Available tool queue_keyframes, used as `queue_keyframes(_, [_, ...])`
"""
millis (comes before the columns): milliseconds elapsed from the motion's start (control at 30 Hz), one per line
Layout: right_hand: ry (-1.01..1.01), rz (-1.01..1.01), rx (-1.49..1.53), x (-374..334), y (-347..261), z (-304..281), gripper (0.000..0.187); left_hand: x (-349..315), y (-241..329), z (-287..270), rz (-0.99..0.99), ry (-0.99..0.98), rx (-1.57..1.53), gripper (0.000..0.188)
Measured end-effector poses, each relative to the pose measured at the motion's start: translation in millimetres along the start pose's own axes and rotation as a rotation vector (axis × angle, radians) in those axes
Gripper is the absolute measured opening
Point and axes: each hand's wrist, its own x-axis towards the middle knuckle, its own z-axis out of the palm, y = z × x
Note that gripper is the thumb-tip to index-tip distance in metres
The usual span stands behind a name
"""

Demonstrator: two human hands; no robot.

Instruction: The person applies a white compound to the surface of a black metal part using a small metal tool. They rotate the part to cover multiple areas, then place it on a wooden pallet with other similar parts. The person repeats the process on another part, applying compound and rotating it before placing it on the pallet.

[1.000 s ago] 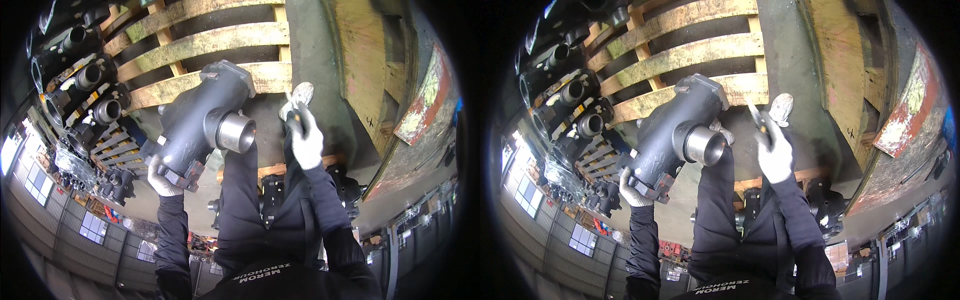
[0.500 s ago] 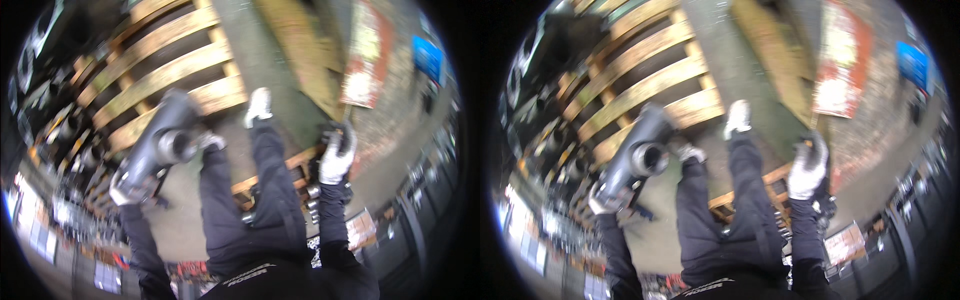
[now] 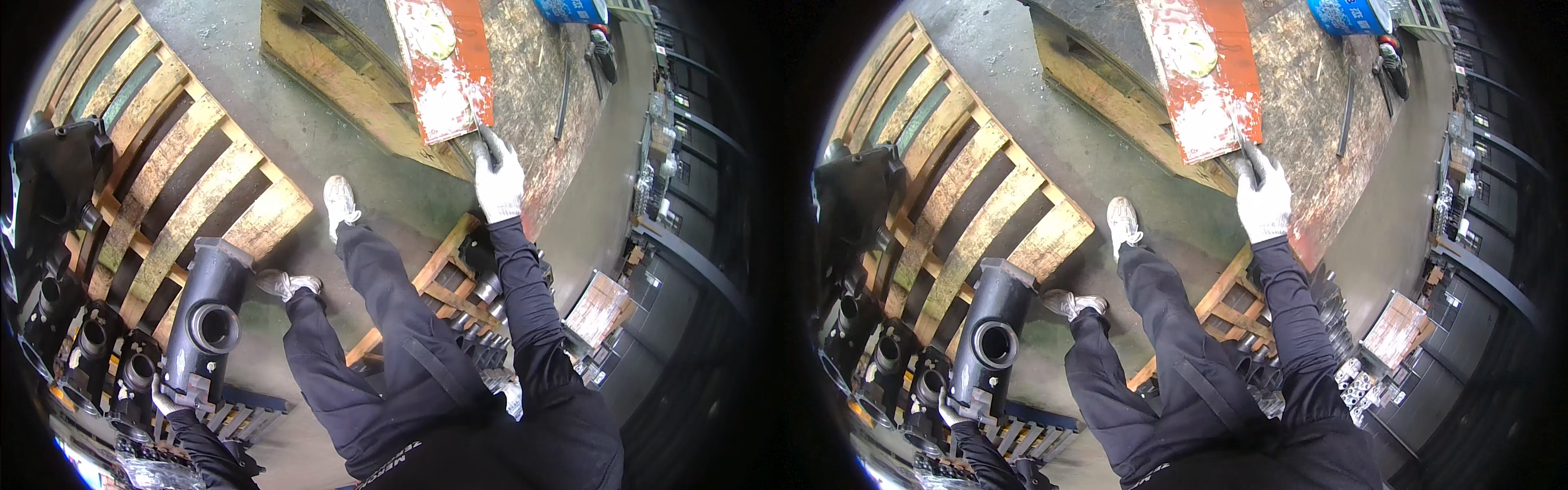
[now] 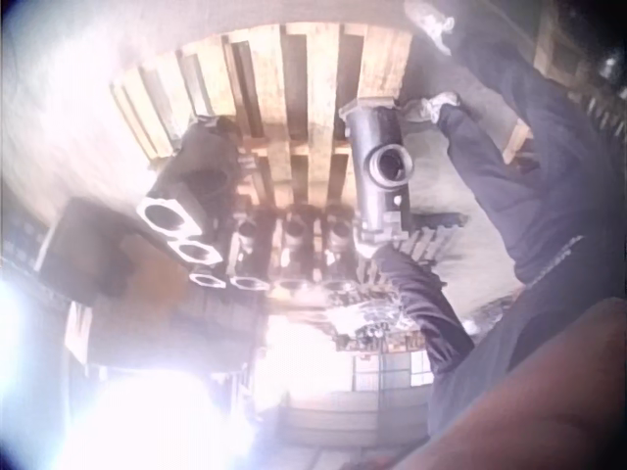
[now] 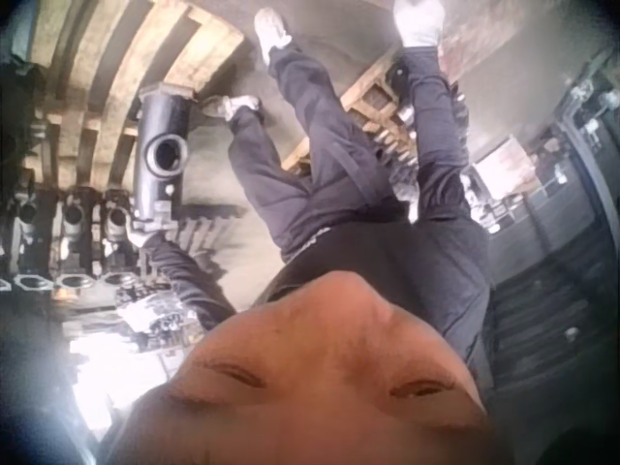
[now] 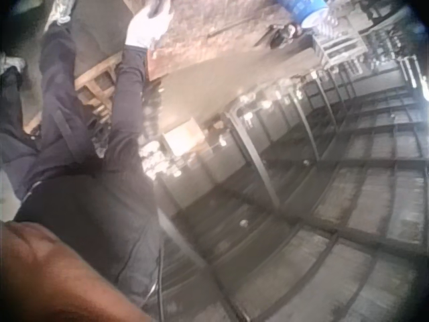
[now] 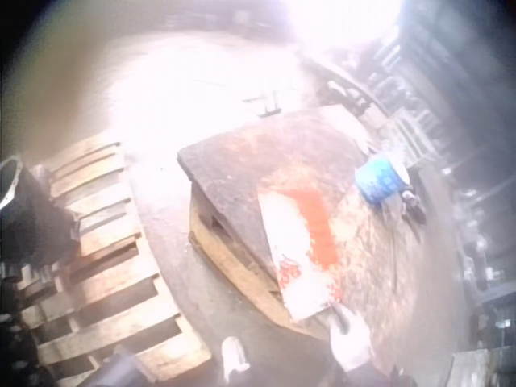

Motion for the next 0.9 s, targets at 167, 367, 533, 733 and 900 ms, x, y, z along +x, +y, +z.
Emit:
queue_keyframes(167, [-0.123,-0.015,0.064,-14,-2,2,0.034,18,7,-16,0.005,0.010,0.060,0.046])
queue_keyframes(367, [-0.088,0.143,0.256,-23,-6,7,0.032,39,6,-39,0.025,-0.084,0.031,0.047])
queue_keyframes(533, [-0.261,0.373,0.618,-30,-22,8,0.037,36,5,-32,-0.007,-0.061,0.001,0.046])
queue_keyframes(733, [-0.456,0.414,1.075,-62,-62,12,0.044,9,-3,-8,-0.071,-0.343,-0.056,0.036])
queue_keyframes(900, [-0.917,0.426,1.141,-124,-120,76,0.043,5,-7,-2,0.362,0.054,0.204,0.031])
